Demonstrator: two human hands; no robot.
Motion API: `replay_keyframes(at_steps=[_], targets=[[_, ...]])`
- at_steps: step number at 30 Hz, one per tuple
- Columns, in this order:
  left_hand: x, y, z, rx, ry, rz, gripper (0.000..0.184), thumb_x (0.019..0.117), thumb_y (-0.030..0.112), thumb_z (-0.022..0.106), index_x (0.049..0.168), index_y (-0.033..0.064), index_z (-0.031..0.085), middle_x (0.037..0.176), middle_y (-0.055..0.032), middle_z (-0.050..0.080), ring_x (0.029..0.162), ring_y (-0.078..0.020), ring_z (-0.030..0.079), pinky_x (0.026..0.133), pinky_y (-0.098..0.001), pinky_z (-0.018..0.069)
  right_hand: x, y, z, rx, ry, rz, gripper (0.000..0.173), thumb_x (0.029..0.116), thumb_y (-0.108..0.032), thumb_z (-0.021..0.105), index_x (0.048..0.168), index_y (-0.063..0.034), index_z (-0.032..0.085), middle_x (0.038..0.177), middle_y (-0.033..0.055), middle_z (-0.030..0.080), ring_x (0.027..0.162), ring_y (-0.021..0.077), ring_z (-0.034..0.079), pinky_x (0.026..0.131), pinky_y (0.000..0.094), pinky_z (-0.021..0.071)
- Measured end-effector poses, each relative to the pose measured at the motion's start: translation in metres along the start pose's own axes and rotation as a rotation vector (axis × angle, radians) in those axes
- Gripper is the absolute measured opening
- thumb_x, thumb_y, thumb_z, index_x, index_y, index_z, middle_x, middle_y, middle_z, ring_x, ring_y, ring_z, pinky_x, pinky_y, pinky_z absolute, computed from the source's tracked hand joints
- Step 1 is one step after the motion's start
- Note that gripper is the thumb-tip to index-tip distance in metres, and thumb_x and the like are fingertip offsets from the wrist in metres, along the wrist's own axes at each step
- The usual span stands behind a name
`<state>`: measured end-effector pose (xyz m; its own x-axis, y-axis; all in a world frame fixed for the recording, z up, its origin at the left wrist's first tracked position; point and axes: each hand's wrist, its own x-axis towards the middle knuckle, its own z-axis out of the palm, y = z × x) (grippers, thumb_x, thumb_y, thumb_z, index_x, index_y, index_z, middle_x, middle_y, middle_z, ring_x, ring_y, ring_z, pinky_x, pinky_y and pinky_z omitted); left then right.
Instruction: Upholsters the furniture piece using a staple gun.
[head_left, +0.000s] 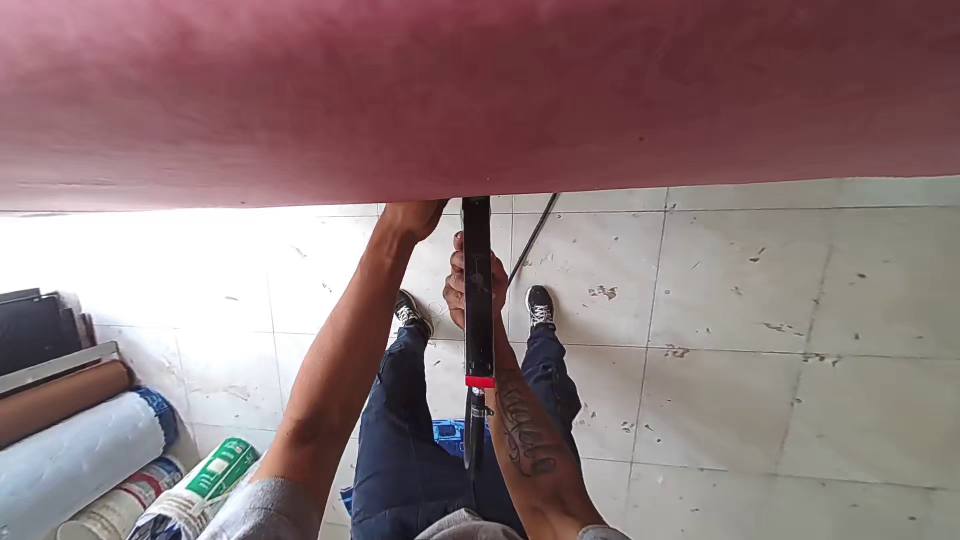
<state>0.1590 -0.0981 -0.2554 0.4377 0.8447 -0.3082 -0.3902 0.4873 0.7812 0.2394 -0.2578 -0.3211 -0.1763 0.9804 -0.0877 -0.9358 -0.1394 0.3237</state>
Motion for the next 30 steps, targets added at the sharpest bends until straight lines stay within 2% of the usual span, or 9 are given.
replay_keyframes(at_steps=[3,6,8,11,13,16,21,27,30], targets=[[-0.027,0.015,-0.017,-0.408,0.042,-0.055,0.031,0.0717,-0.009,0.07,0.098,0.0066,0.068,0.1,-0.0132,0.072,0.098,-0.0295,0.071,0.096,-0.0554,0.0562,0.0,0.004,-0.005,-0.026,0.0,-0.058,0.033,0.0988,-0.032,0.059,0.12,-0.0069,0.062,0.072,0.0035,0.067,0.051,0.0128,0.064,0.047,0.0251,0.0549],[-0.028,0.023,-0.002,-0.606,0.299,-0.021,0.017,0.101,0.014,0.047,0.099,0.0099,0.063,0.092,-0.011,0.071,0.087,-0.0242,0.072,0.084,-0.0441,0.0608,-0.003,0.01,-0.007,-0.058,0.005,-0.086,0.034,0.0987,-0.034,0.061,0.12,-0.0069,0.064,0.071,0.0042,0.067,0.052,0.0141,0.065,0.049,0.0262,0.0555],[-0.019,0.024,0.0,-0.635,0.318,0.006,0.026,0.1056,0.025,0.045,0.098,0.0097,0.065,0.088,-0.0102,0.072,0.083,-0.0215,0.072,0.079,-0.04,0.0617,0.0,0.012,-0.005,-0.058,-0.016,-0.085,0.034,0.0985,-0.033,0.061,0.117,-0.0053,0.067,0.07,0.0049,0.068,0.053,0.0152,0.066,0.051,0.0275,0.0566],[-0.019,0.021,-0.013,-0.538,0.238,0.026,0.013,0.0996,0.019,0.058,0.102,0.0097,0.066,0.093,-0.0103,0.073,0.088,-0.0221,0.072,0.085,-0.0419,0.0607,-0.004,0.026,-0.009,-0.022,-0.009,-0.143,0.035,0.0997,-0.033,0.059,0.12,-0.0052,0.065,0.07,0.0037,0.067,0.051,0.0136,0.064,0.049,0.026,0.0554],[-0.015,0.02,-0.026,-0.438,0.152,0.057,0.025,0.0828,0.02,0.08,0.104,0.012,0.069,0.097,-0.0094,0.074,0.091,-0.0224,0.072,0.086,-0.0444,0.0601,0.002,0.031,-0.012,0.002,-0.037,-0.156,0.033,0.0999,-0.032,0.058,0.121,-0.0066,0.063,0.072,0.0034,0.067,0.051,0.0129,0.064,0.048,0.025,0.0548],[-0.011,0.022,-0.042,-0.257,0.057,0.102,0.038,0.069,0.024,0.092,0.1,0.0156,0.071,0.094,-0.0036,0.075,0.089,-0.0166,0.072,0.084,-0.0396,0.0608,0.013,0.041,-0.011,0.02,-0.028,-0.114,0.034,0.0975,-0.032,0.062,0.12,-0.0066,0.064,0.073,0.0046,0.069,0.052,0.0138,0.065,0.049,0.0251,0.0555],[-0.005,0.026,-0.065,-0.059,-0.014,0.16,0.016,0.0824,0.008,0.076,0.095,0.0154,0.07,0.089,0.0015,0.075,0.086,-0.0094,0.071,0.083,-0.032,0.0603,0.032,0.066,-0.017,0.009,-0.036,-0.05,0.033,0.0993,-0.032,0.06,0.119,-0.0064,0.065,0.073,0.0049,0.069,0.054,0.0143,0.066,0.05,0.0252,0.0562],[-0.005,0.054,-0.082,0.201,-0.088,0.014,0.024,0.0844,-0.005,0.064,0.085,0.0191,0.067,0.078,0.0092,0.073,0.075,-0.0007,0.07,0.072,-0.0213,0.0602,0.055,0.102,-0.028,0.058,-0.036,0.038,0.03,0.0972,-0.031,0.063,0.113,-0.0056,0.067,0.074,0.0051,0.069,0.054,0.0154,0.066,0.051,0.0266,0.0568],[-0.013,0.064,-0.101,0.178,0.016,0.028,0.024,0.0901,-0.007,0.058,0.093,0.0158,0.064,0.084,0.0059,0.072,0.082,-0.0049,0.07,0.079,-0.027,0.0604,0.06,0.111,-0.024,0.028,-0.057,0.076,0.03,0.0982,-0.031,0.063,0.104,-0.0026,0.071,0.067,0.0046,0.07,0.053,0.0149,0.068,0.052,0.0269,0.0584]])
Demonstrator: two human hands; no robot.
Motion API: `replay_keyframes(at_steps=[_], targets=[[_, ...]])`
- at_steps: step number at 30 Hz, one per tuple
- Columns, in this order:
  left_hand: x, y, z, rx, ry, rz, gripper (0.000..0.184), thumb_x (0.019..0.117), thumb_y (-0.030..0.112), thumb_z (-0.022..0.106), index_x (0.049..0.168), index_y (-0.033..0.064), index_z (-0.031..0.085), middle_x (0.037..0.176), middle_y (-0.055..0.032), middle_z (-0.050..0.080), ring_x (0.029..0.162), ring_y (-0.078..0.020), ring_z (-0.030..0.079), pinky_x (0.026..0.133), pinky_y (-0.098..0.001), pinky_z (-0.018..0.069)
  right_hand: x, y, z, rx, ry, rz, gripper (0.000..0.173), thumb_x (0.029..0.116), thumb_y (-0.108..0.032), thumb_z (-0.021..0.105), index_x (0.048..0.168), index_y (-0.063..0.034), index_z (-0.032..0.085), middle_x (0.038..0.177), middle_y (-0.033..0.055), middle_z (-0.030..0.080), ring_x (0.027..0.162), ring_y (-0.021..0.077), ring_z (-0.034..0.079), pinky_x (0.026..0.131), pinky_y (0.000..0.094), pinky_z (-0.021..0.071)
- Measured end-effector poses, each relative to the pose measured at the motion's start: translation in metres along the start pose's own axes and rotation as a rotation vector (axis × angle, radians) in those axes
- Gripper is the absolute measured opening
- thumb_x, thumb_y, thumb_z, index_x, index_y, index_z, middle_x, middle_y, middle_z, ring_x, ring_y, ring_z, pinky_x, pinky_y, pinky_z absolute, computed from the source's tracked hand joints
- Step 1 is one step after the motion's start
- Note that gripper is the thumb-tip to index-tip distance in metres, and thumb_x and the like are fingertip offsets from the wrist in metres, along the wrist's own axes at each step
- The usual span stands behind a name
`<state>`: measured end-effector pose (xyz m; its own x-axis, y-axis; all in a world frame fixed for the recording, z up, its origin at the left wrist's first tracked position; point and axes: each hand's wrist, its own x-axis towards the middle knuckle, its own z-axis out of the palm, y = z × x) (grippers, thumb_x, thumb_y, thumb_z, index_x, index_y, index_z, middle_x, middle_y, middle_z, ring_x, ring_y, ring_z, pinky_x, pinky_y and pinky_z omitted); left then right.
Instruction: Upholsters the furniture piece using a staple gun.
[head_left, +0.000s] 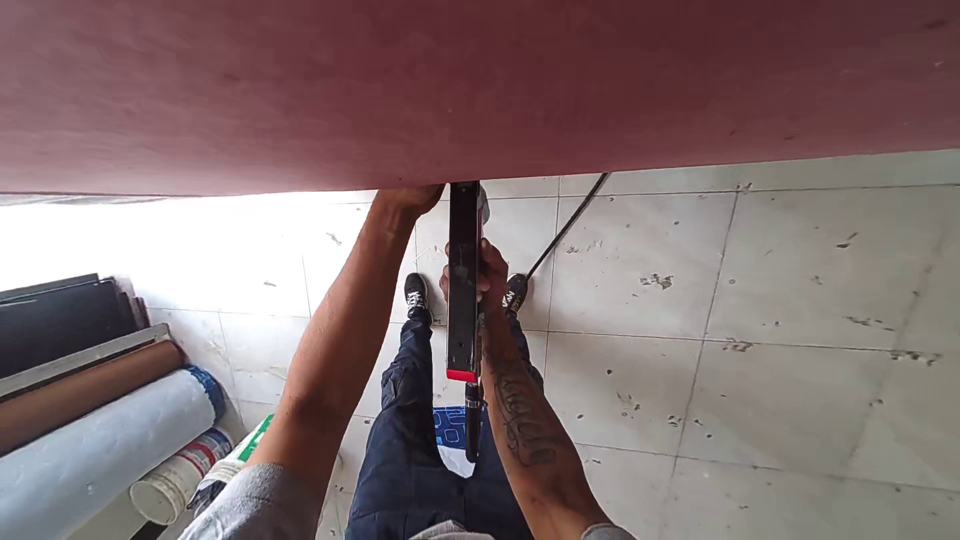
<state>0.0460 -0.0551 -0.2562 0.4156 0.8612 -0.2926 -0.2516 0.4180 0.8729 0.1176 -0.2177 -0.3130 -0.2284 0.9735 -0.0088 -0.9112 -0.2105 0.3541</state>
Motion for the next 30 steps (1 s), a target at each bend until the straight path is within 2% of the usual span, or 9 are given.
replay_keyframes(at_steps=[4,6,8,11,15,21,26,29,30], targets=[[-0.031,0.012,-0.026,-0.423,0.028,-0.051,0.028,0.0772,-0.002,0.071,0.103,0.0074,0.067,0.103,-0.0117,0.073,0.098,-0.0258,0.072,0.092,-0.0487,0.0593,0.001,0.012,-0.013,-0.004,0.031,-0.052,0.034,0.0993,-0.033,0.06,0.117,-0.0051,0.067,0.072,0.0049,0.069,0.054,0.0147,0.067,0.05,0.0263,0.0572],[-0.031,0.014,-0.024,-0.564,0.126,-0.038,0.023,0.0811,0.008,0.075,0.102,0.0081,0.066,0.1,-0.0139,0.073,0.096,-0.0288,0.072,0.089,-0.0514,0.0595,0.001,0.016,-0.019,-0.042,0.052,-0.086,0.036,0.0995,-0.035,0.059,0.121,-0.007,0.065,0.071,0.0039,0.068,0.052,0.0141,0.065,0.049,0.0263,0.056],[-0.026,0.011,-0.02,-0.597,0.177,-0.005,0.024,0.0825,0.021,0.079,0.101,0.0119,0.068,0.095,-0.0101,0.073,0.09,-0.0244,0.072,0.084,-0.0469,0.0608,0.003,0.02,-0.02,-0.062,0.081,-0.104,0.033,0.0992,-0.034,0.059,0.119,-0.0082,0.064,0.068,0.0023,0.066,0.05,0.0126,0.063,0.048,0.0254,0.055],[-0.022,0.01,-0.026,-0.522,0.131,0.061,0.018,0.0816,0.014,0.079,0.097,0.0125,0.07,0.091,-0.0064,0.074,0.084,-0.0181,0.072,0.08,-0.0394,0.0618,0.013,0.031,-0.02,-0.048,0.088,-0.091,0.033,0.0987,-0.032,0.061,0.117,-0.0058,0.065,0.07,0.0039,0.067,0.051,0.0141,0.064,0.048,0.0267,0.0557],[-0.022,0.024,-0.045,-0.224,0.121,0.028,0.019,0.0856,-0.007,0.063,0.093,0.0104,0.067,0.084,-0.0023,0.074,0.081,-0.0126,0.072,0.079,-0.0332,0.0617,0.033,0.056,-0.022,-0.016,0.053,-0.013,0.03,0.0981,-0.032,0.062,0.112,-0.006,0.069,0.072,0.004,0.069,0.054,0.0142,0.066,0.051,0.0264,0.0567],[-0.036,0.047,-0.102,0.007,0.291,0.0,0.02,0.0934,-0.008,0.057,0.107,0.0073,0.058,0.094,-0.003,0.069,0.088,-0.0156,0.069,0.084,-0.0384,0.0606,0.055,0.093,-0.028,0.075,0.002,0.053,0.028,0.0991,-0.029,0.06,0.105,-0.0031,0.07,0.069,0.0043,0.07,0.054,0.0143,0.068,0.052,0.0259,0.0576],[-0.114,0.048,-0.151,0.001,0.411,-0.143,0.025,0.0933,-0.012,0.041,0.089,0.0063,0.057,0.108,-0.0108,0.07,0.101,-0.0244,0.071,0.087,-0.0445,0.061,0.073,0.115,-0.036,0.078,0.04,0.078,0.028,0.0977,-0.031,0.063,0.102,-0.0043,0.071,0.065,0.0029,0.068,0.05,0.012,0.065,0.05,0.0241,0.0556],[-0.159,0.059,-0.156,-0.049,0.323,-0.175,0.02,0.102,0.011,0.047,0.111,0.0006,0.062,0.121,-0.0188,0.069,0.112,-0.0306,0.069,0.096,-0.0486,0.0583,0.086,0.126,-0.037,0.058,-0.001,0.139,0.026,0.0969,-0.03,0.064,0.099,-0.0056,0.072,0.064,0.0011,0.069,0.051,0.0102,0.066,0.051,0.0231,0.0563],[-0.17,0.065,-0.154,-0.042,0.219,-0.181,0.035,0.1039,0.026,0.052,0.125,-0.0023,0.058,0.127,-0.0217,0.066,0.118,-0.0333,0.066,0.101,-0.0507,0.0558,0.09,0.13,-0.034,0.052,0.008,0.16,0.025,0.0965,-0.029,0.065,0.099,-0.0055,0.073,0.066,0.0018,0.07,0.052,0.0103,0.067,0.052,0.023,0.0565]])
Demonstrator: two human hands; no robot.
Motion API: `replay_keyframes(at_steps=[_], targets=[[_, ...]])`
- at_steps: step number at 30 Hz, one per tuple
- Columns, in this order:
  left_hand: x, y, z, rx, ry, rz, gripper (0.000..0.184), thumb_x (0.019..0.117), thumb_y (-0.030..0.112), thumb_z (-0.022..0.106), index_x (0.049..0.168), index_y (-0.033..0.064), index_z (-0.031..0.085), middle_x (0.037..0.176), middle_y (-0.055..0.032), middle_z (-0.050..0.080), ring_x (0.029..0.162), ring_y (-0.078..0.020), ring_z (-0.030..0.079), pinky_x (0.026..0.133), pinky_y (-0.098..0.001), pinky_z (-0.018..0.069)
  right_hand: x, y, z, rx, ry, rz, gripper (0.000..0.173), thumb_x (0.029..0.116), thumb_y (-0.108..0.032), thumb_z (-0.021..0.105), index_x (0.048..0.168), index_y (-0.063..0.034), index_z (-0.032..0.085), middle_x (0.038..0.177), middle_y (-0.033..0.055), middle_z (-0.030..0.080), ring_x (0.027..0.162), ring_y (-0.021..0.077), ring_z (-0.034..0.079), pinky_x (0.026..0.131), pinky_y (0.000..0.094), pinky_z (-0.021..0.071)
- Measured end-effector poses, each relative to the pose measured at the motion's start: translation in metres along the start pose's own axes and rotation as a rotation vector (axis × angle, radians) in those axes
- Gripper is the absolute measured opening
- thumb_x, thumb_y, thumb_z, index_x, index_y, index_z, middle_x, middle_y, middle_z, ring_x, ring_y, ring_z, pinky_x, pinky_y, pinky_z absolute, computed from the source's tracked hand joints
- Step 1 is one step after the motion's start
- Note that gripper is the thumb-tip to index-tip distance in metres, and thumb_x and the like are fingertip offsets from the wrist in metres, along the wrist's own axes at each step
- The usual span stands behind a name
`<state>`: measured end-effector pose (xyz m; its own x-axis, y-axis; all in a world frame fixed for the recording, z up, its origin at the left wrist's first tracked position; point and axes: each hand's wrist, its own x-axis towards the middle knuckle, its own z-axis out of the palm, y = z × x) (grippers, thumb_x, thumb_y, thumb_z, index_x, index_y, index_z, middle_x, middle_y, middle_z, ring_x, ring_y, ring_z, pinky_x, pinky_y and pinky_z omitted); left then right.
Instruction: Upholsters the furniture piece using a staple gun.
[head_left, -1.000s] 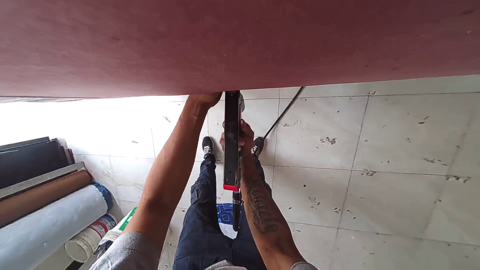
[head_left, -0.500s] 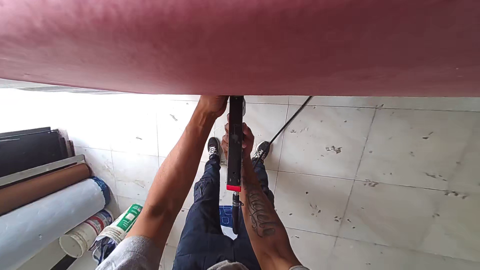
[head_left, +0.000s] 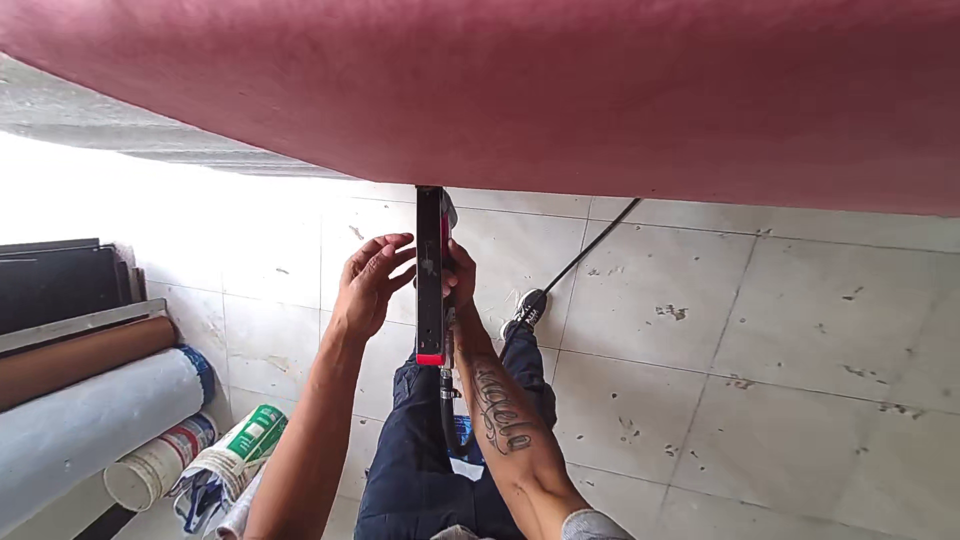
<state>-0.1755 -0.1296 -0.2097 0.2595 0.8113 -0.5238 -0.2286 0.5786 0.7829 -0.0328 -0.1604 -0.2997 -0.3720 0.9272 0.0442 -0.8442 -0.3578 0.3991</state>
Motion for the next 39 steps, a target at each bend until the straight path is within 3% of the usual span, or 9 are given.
replay_keyframes(at_steps=[2,5,8,11,13,15,24,34,39], targets=[[-0.02,0.009,0.007,0.098,-0.16,0.003,0.071,0.0992,0.046,0.064,0.144,-0.0054,0.043,0.128,-0.0198,0.066,0.115,-0.0308,0.067,0.098,-0.0476,0.0579,0.001,0.004,0.006,-0.104,0.147,-0.005,0.024,0.097,-0.029,0.065,0.103,-0.0059,0.07,0.075,0.0064,0.071,0.053,0.0131,0.065,0.051,0.026,0.0564],[-0.045,0.011,0.015,0.227,-0.065,-0.073,0.06,0.0947,0.008,0.067,0.147,-0.0052,0.039,0.14,-0.0165,0.061,0.115,-0.0288,0.069,0.093,-0.0455,0.0627,-0.01,-0.002,0.039,-0.902,0.546,-0.083,0.031,0.1049,-0.022,0.049,0.13,-0.004,0.048,0.099,0.0107,0.069,0.066,0.0158,0.067,0.059,0.0298,0.0601],[-0.078,-0.012,0.017,0.206,-0.002,-0.067,0.045,0.0877,-0.008,0.053,0.132,-0.0069,0.045,0.133,-0.021,0.066,0.109,-0.0349,0.072,0.09,-0.0501,0.0633,-0.047,-0.047,0.09,-1.531,0.828,-0.31,0.063,0.1006,-0.023,0.061,0.152,0.0051,0.038,0.138,0.0182,0.062,0.114,0.0219,0.068,0.094,0.0391,0.0596],[-0.124,-0.026,0.012,0.286,0.054,-0.042,0.048,0.0859,-0.004,0.056,0.133,-0.0053,0.048,0.132,-0.0189,0.068,0.106,-0.0337,0.073,0.087,-0.0479,0.0646,-0.089,-0.113,0.167,-0.889,0.71,-0.87,0.043,0.109,-0.009,0.031,0.152,-0.0067,0.034,0.145,0.0167,0.056,0.124,0.029,0.063,0.099,0.0458,0.0554],[-0.153,-0.027,0.012,0.405,0.11,-0.014,0.05,0.0841,0.001,0.058,0.133,-0.0049,0.049,0.129,-0.0158,0.07,0.104,-0.0297,0.075,0.084,-0.0444,0.0656,-0.098,-0.142,0.205,-0.582,0.561,-0.983,0.039,0.1088,-0.01,0.027,0.146,-0.0107,0.04,0.137,0.0158,0.058,0.122,0.0313,0.063,0.102,0.0503,0.0535],[-0.181,-0.027,0.024,0.442,0.169,-0.01,0.05,0.0853,-0.002,0.057,0.134,-0.0053,0.048,0.131,-0.0156,0.069,0.105,-0.0288,0.075,0.086,-0.044,0.0651,-0.102,-0.155,0.219,-0.472,0.635,-1.012,0.034,0.1062,-0.006,0.031,0.137,-0.0058,0.044,0.124,0.016,0.063,0.111,0.0293,0.067,0.096,0.0473,0.0569],[-0.241,-0.006,0.117,0.384,0.317,0.153,0.049,0.0834,-0.013,0.053,0.132,-0.0073,0.045,0.129,-0.0166,0.07,0.105,-0.0254,0.075,0.089,-0.0422,0.0635,-0.106,-0.174,0.205,-0.692,0.752,-0.831,0.016,0.1054,0.0,0.046,0.114,-0.0056,0.058,0.094,0.0074,0.072,0.081,0.0159,0.071,0.075,0.0305,0.0614],[-0.245,0.002,0.139,0.46,0.141,0.133,0.044,0.0845,-0.016,0.058,0.127,-0.0097,0.047,0.133,-0.0197,0.067,0.113,-0.0287,0.072,0.095,-0.044,0.062,-0.089,-0.158,0.189,-0.656,0.714,-0.956,0.019,0.1093,-0.01,0.042,0.124,-0.0089,0.055,0.105,0.0096,0.072,0.089,0.0226,0.073,0.071,0.0382,0.0622],[-0.188,0.033,0.124,0.617,-0.097,0.072,0.047,0.0878,-0.008,0.06,0.133,-0.0104,0.046,0.136,-0.0211,0.065,0.114,-0.0319,0.071,0.096,-0.0453,0.0617,-0.076,-0.157,0.178,-0.73,0.703,-1.069,0.026,0.1092,-0.012,0.044,0.133,-0.0048,0.049,0.105,0.0118,0.07,0.084,0.0239,0.072,0.07,0.0404,0.0632]])
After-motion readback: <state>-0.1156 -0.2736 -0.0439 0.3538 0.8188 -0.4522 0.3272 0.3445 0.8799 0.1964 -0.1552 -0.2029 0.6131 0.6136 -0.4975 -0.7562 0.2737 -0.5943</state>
